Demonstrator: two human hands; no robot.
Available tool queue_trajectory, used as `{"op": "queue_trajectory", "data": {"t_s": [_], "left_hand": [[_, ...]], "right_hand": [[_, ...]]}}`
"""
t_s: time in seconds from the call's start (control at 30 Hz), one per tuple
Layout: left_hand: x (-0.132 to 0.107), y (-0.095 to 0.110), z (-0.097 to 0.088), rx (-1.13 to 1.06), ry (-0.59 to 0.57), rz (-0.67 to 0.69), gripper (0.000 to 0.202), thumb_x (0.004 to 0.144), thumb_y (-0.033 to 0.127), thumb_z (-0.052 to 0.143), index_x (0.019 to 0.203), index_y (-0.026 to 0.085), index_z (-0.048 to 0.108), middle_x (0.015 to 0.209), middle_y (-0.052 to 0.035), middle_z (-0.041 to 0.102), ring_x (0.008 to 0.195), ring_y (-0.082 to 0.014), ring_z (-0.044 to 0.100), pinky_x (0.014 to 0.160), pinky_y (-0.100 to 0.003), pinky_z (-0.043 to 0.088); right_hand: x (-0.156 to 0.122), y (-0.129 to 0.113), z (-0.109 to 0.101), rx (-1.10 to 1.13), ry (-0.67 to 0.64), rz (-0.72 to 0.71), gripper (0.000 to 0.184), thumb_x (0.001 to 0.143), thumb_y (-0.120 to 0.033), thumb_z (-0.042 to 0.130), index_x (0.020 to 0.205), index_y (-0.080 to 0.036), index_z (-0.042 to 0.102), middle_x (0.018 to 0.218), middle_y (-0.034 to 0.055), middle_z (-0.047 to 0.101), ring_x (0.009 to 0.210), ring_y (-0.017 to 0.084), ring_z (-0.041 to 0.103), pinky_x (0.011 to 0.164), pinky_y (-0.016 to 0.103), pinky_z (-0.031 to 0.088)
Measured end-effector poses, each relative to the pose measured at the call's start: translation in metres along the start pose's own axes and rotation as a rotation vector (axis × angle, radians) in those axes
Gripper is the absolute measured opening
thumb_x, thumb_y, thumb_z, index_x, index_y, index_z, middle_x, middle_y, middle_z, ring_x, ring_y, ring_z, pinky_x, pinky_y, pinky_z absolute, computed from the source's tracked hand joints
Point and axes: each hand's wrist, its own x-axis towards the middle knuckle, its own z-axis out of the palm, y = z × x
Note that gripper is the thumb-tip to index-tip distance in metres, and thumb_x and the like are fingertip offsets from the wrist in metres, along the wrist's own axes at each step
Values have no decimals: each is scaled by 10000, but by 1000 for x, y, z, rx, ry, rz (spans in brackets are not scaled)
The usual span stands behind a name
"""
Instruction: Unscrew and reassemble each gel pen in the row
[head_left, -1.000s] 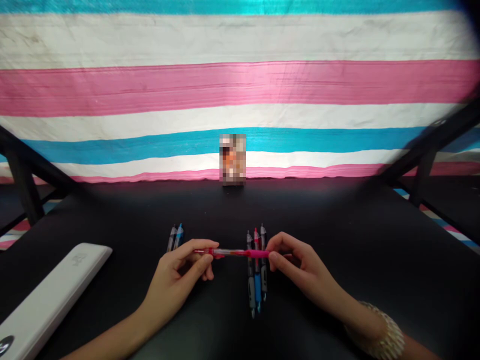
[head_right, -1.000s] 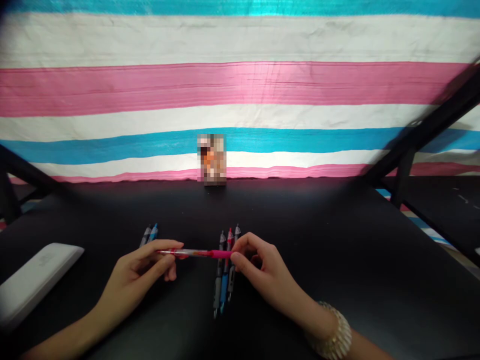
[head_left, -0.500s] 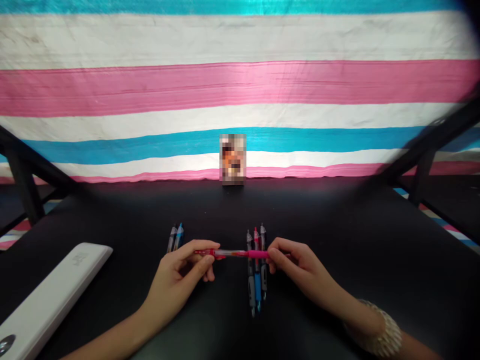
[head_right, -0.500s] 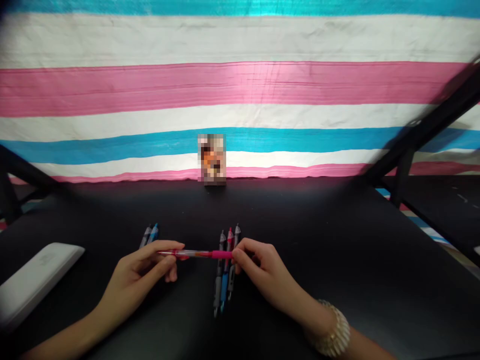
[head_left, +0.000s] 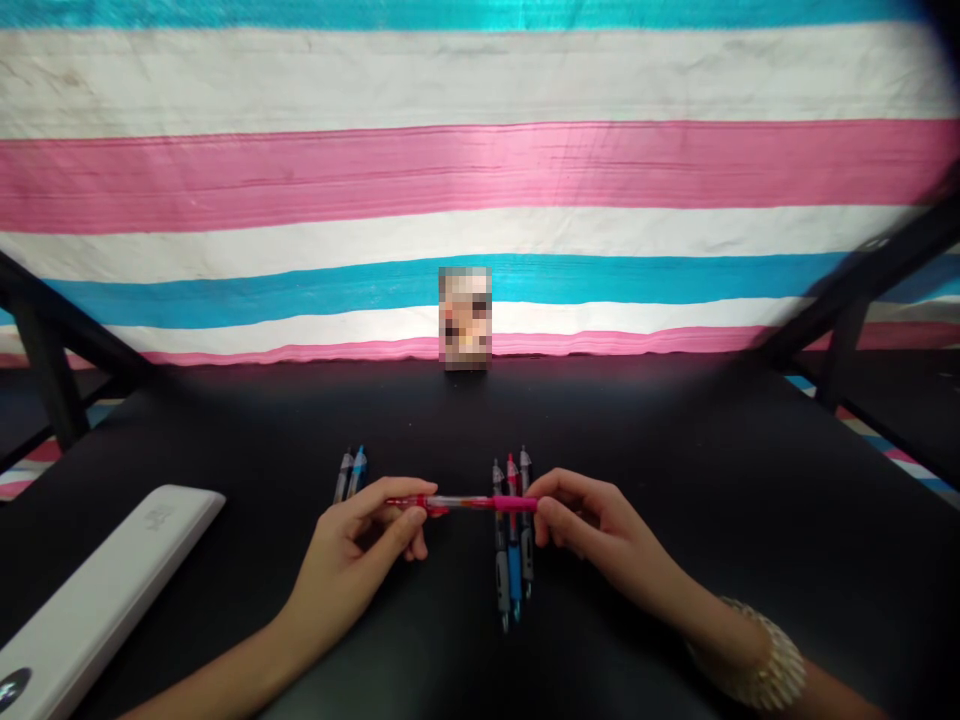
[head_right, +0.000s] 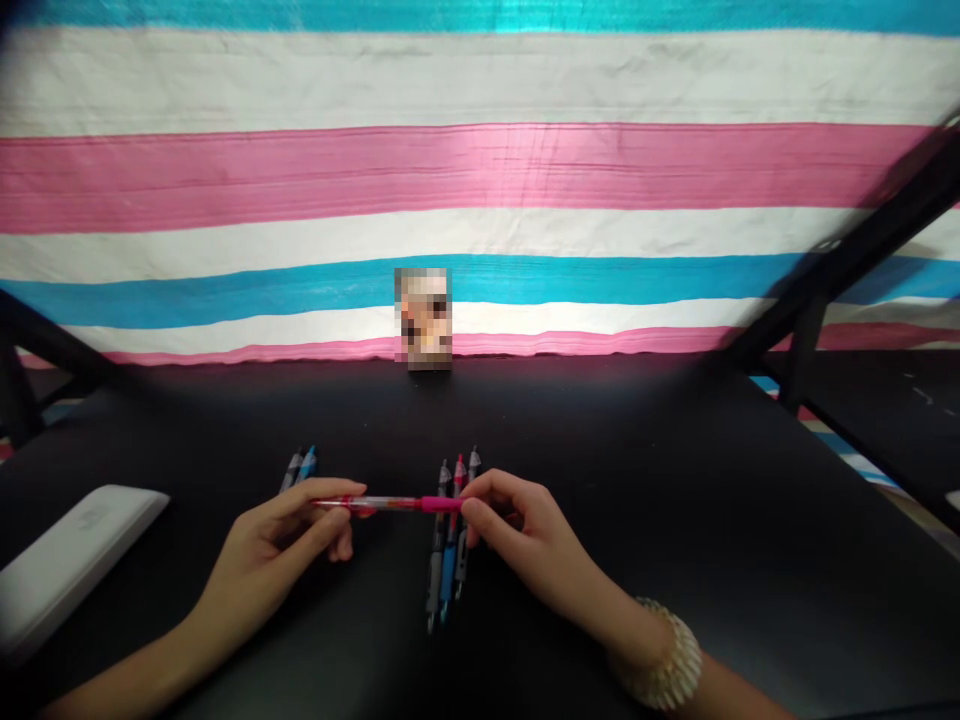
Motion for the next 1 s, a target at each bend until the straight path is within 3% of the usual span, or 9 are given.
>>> {"op": "queue_trajectory", "data": {"t_s": [0.3, 0.5, 0.67, 1.0], "left_hand": [[-3, -5, -3, 39, 14, -12, 132, 920, 270, 632, 1019, 206, 691, 588, 23, 696, 564, -143, 662, 590, -228, 531], [-2, -3, -4, 19, 33, 4, 114, 910, 258, 631, 988, 201, 693, 610, 20, 680, 570, -150, 651, 595, -247, 523], [-2, -5, -7, -15, 48, 18, 94, 915, 257, 634, 972, 208, 691, 625, 25, 668, 577, -134, 629, 598, -230, 495], [-1, -15, -8, -160, 33, -57, 98, 934, 291, 651, 974, 205, 677, 666, 25, 650, 621, -135, 597, 652, -253, 451]], "right_hand": [[-1, 1, -2, 240, -19, 131, 234, 848, -359, 735, 831, -179, 586, 668, -6, 659, 515, 94, 528, 458, 193, 381], [-1, 5, -6, 356, 162, 86, 146, 766, -213, 672, 728, -199, 532, 586, -37, 587, 477, 93, 441, 453, 213, 316], [-1, 8, -8, 404, 286, 34, 128, 694, -188, 632, 702, -218, 507, 569, -42, 537, 476, 105, 401, 438, 228, 257], [-1, 10, -9, 420, 354, -36, 99, 677, -171, 617, 691, -216, 531, 562, -44, 514, 483, 109, 401, 443, 238, 247]]}}
